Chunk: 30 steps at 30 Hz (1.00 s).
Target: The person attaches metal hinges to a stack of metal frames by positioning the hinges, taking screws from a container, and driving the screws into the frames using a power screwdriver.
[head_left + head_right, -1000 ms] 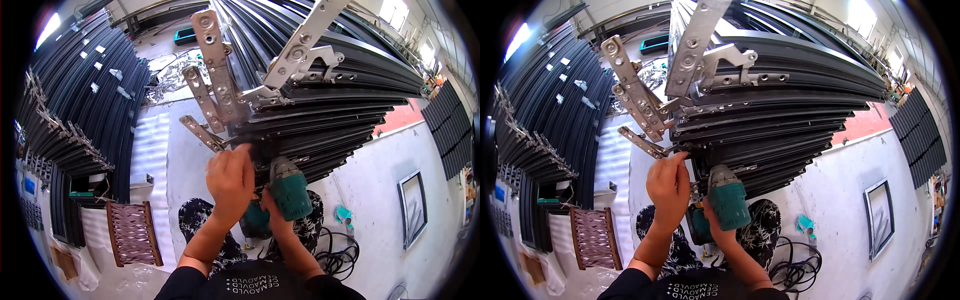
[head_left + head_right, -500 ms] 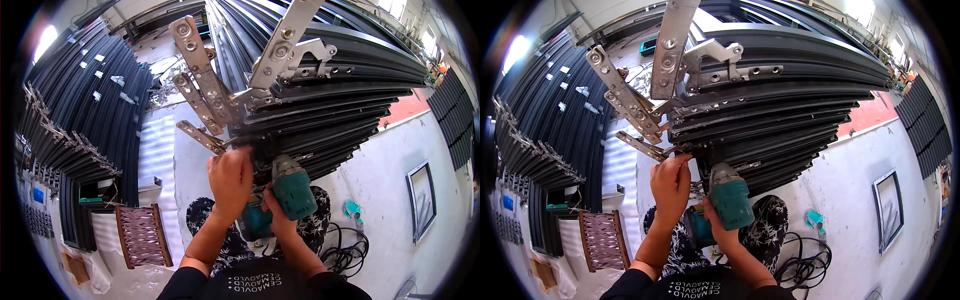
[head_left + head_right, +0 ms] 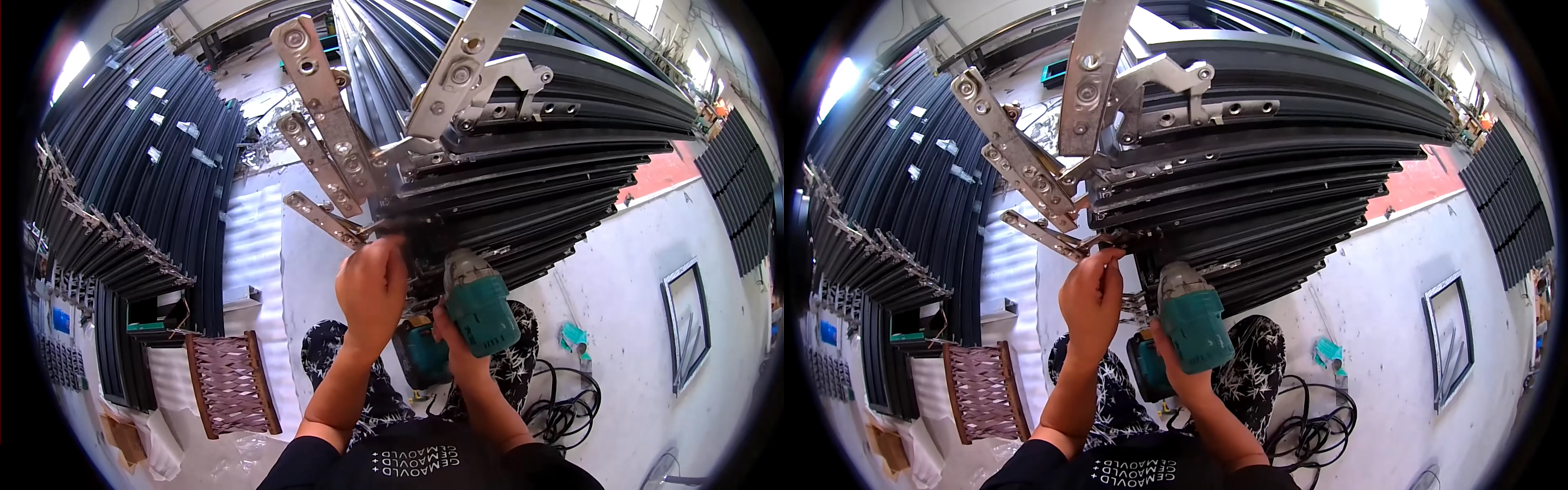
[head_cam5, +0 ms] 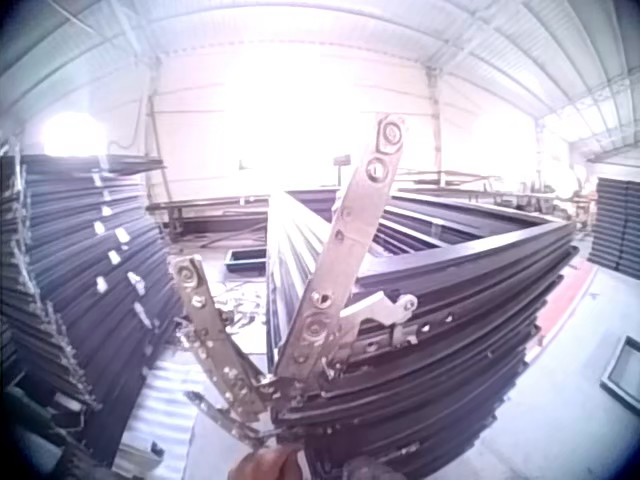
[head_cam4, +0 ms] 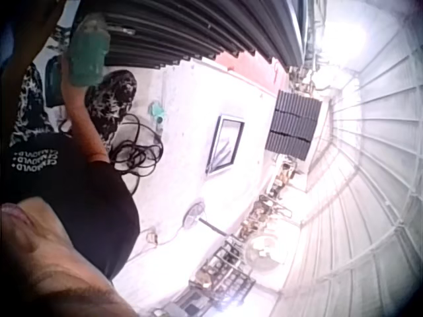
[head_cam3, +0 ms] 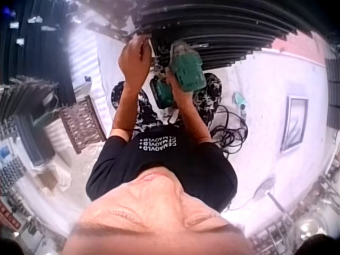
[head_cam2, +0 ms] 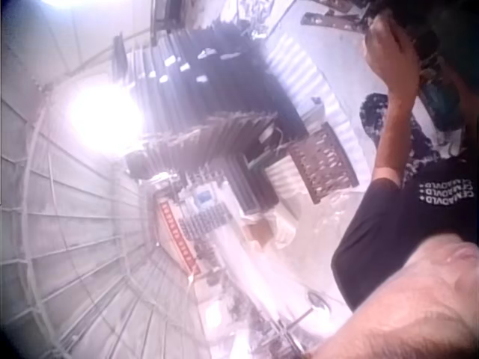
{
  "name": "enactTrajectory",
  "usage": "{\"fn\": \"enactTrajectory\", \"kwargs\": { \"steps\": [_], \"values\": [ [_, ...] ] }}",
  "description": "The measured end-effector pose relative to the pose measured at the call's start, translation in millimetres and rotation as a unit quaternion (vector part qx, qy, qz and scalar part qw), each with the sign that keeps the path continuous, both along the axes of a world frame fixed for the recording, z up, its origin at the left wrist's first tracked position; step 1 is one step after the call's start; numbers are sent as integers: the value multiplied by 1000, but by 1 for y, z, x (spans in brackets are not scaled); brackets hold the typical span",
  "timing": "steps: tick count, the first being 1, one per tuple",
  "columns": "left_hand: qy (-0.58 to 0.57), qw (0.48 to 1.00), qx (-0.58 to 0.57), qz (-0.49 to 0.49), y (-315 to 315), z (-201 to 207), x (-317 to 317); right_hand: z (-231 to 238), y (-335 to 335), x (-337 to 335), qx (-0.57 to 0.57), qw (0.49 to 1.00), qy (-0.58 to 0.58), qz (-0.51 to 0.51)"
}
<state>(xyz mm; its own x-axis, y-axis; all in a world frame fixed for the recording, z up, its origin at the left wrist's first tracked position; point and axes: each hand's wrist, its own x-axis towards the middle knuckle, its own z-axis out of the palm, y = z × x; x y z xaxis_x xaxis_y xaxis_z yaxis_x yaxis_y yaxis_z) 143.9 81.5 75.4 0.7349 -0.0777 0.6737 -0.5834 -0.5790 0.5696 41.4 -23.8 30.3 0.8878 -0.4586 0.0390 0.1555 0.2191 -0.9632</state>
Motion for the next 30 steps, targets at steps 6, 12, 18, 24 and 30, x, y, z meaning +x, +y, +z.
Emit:
{"fn": "enactTrajectory", "kwargs": {
  "steps": [6, 12, 18, 24, 30],
  "values": [
    [2, 1000, -7, 5, 0, 2, 0, 0, 1, -1, -10, 1000, 17, 18],
    [6, 1000, -4, -9, -5, 11, -7, -13, -1, 0, -40, 999, 3, -1],
    [-43, 997, 47, -31, -32, 16, -2, -17, -6, -1, -5, 999, -28, 21],
    [-51, 998, 35, 19, -42, 4, 2, -37, -20, 0, -67, 995, -65, 34],
    [-26, 998, 44, 34, -47, 3, 1, -40, -29, 6, -258, 965, -35, 22]
  ]
}}
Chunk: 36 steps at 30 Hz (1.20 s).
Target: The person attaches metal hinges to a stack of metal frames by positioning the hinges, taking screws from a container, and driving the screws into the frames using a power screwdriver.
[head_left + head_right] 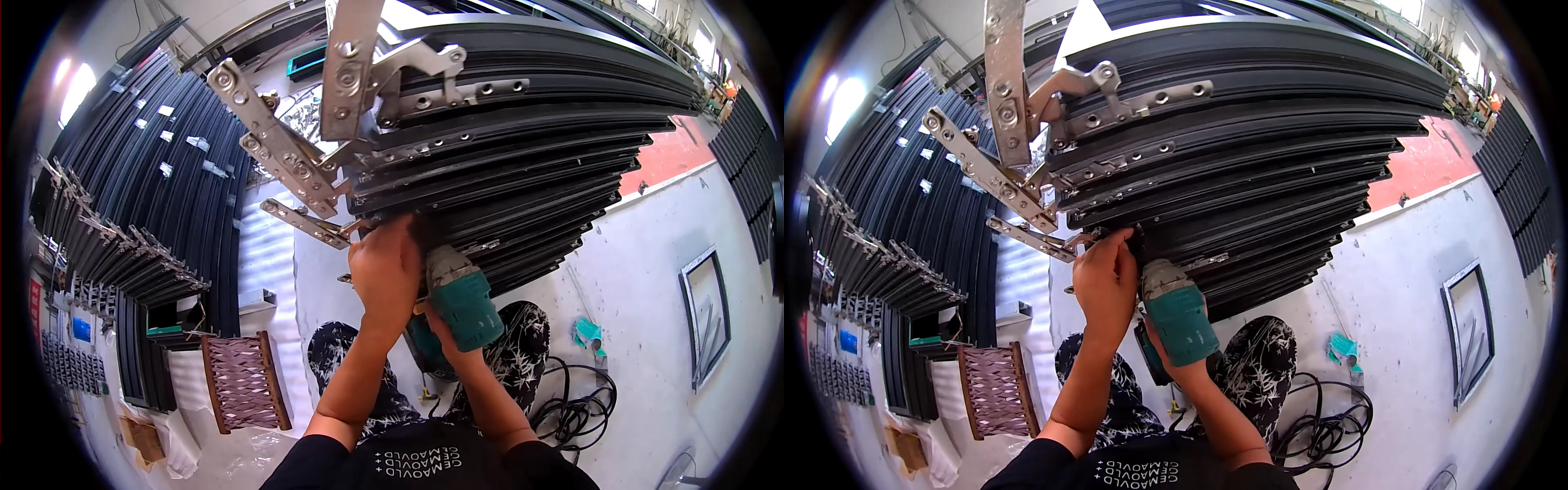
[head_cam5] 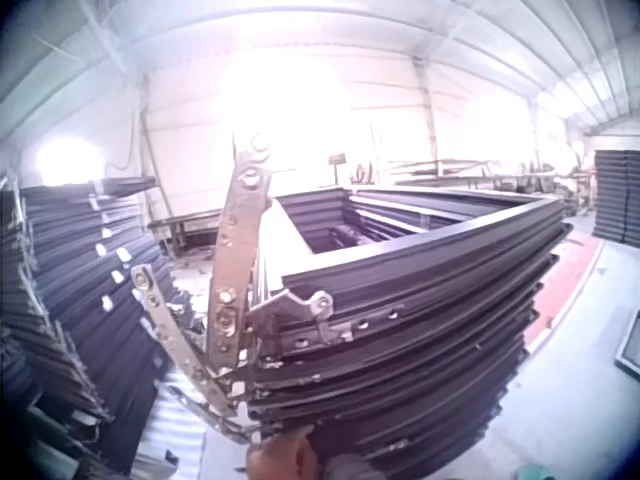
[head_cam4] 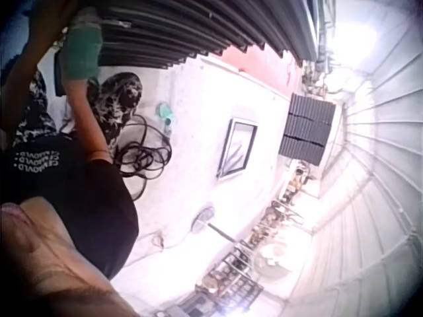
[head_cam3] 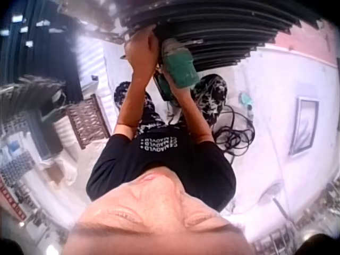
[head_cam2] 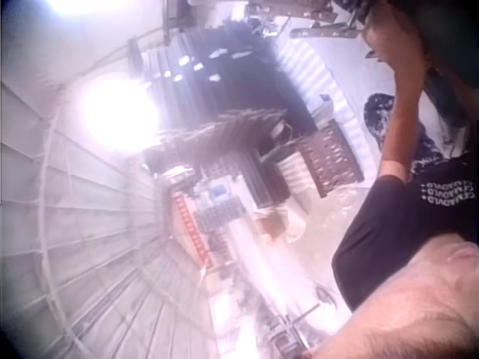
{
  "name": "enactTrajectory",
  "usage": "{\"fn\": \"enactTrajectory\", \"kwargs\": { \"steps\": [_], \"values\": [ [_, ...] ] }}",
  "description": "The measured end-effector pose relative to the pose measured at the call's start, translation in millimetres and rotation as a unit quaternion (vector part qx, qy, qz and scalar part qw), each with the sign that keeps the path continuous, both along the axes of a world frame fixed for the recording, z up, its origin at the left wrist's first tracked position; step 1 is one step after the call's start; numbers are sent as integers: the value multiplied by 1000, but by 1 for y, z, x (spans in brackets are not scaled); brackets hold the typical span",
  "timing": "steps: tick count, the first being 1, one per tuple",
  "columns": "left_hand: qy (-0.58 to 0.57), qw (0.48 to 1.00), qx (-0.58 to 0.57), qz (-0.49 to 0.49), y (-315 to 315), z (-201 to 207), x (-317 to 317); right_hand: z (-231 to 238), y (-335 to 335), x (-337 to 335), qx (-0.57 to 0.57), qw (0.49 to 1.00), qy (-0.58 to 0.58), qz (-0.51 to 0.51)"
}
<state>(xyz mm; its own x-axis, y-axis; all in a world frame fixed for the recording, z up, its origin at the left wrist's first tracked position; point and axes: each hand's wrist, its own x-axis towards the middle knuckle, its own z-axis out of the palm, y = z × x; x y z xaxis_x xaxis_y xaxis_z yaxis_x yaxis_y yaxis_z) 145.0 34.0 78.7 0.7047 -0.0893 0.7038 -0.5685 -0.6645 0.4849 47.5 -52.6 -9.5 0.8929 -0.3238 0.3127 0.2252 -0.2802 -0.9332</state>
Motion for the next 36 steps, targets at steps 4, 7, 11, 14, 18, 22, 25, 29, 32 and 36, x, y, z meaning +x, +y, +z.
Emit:
{"fn": "enactTrajectory", "kwargs": {
  "steps": [4, 7, 11, 14, 18, 22, 25, 29, 32, 36],
  "values": [
    [-13, 1000, 14, 16, -3, -3, 5, 10, -13, 5, -93, 988, -126, -10],
    [-60, 997, 32, 42, -6, -3, 10, 18, -22, 0, -204, 966, -152, -37],
    [-83, 994, 37, 68, -14, -4, 9, 6, -39, -12, -190, 971, -143, 9],
    [-87, 991, 40, 92, -22, -4, 8, -2, -49, -20, -188, 971, -142, 35],
    [-102, 983, 51, 144, -33, -6, 10, -67, -58, -42, -272, 958, -88, 14],
    [-106, 973, 58, 197, -45, -13, 10, -103, -64, -55, -309, 950, -6, 36],
    [-72, 971, 21, 229, -57, -15, 4, -118, -63, -59, -123, 985, -15, 120],
    [-79, 963, -15, 257, -67, -22, 5, -130, -60, -61, -109, 983, 10, 147],
    [-72, 966, -31, 245, -68, -27, 6, -130, -56, -70, 311, 933, -24, 179],
    [-27, 983, -80, 165, -62, -24, -4, -131, -55, -70, 509, 830, -14, 227]
  ]
}}
